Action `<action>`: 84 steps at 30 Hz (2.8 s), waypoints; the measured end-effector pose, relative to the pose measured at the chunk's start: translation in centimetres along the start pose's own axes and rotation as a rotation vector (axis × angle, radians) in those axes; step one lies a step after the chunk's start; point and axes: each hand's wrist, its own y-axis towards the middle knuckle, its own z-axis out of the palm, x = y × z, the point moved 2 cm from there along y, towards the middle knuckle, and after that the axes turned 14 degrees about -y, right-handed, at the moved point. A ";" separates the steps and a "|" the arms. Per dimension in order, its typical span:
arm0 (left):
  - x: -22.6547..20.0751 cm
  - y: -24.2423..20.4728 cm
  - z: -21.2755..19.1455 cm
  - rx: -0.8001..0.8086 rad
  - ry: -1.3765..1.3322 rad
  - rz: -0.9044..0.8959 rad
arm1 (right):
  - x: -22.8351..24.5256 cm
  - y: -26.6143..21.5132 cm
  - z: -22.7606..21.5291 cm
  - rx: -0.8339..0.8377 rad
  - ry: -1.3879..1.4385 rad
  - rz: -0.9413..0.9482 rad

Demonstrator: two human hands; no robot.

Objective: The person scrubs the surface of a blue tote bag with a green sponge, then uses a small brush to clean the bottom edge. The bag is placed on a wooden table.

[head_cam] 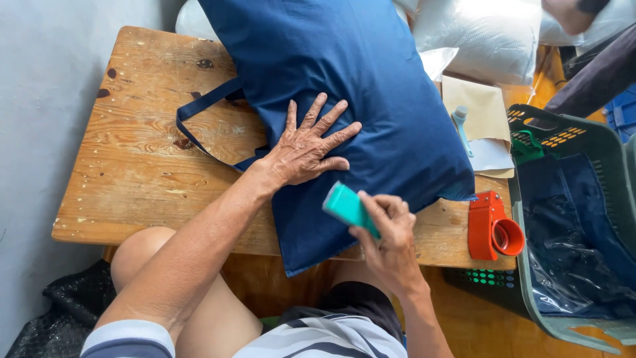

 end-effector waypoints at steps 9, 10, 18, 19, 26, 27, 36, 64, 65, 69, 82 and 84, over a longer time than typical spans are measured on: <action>0.7 -0.6 0.3 -0.033 0.022 -0.001 | 5.8 -3.0 7.7 0.105 -0.072 -0.175; 0.7 -0.6 0.3 -0.033 0.023 -0.003 | 5.4 -3.1 7.2 0.106 -0.070 -0.176; 0.5 -0.1 1.2 -0.108 0.045 0.020 | 3.5 -3.8 0.2 0.601 0.635 -0.278; 0.4 -0.3 1.3 -0.109 0.044 0.017 | 2.6 -2.9 -0.3 0.603 0.636 -0.279; -1.3 -0.4 1.2 -0.261 0.123 0.015 | -6.4 9.5 0.4 -0.324 0.116 -0.125; -1.7 -0.5 1.1 -0.348 0.165 0.041 | -7.7 11.3 2.1 -0.300 -0.031 -0.105; -15.3 -5.2 6.0 -0.379 0.112 0.534 | -8.3 11.9 5.7 -0.212 -0.120 0.019; -16.8 -6.9 8.9 -0.106 0.197 0.205 | -7.5 11.8 5.4 -0.191 -0.103 0.066; -16.3 -7.0 9.6 0.013 0.077 0.134 | -7.5 11.7 5.5 -0.185 -0.098 0.067; -16.5 -6.8 8.3 -0.107 0.041 0.269 | -7.7 11.7 5.8 -0.200 -0.107 0.059; -16.3 -7.0 8.6 -0.045 0.193 0.248 | -7.7 11.5 5.9 -0.200 -0.110 0.067; -16.6 -7.0 8.3 -0.073 0.229 0.260 | -7.6 11.6 5.8 -0.206 -0.105 0.064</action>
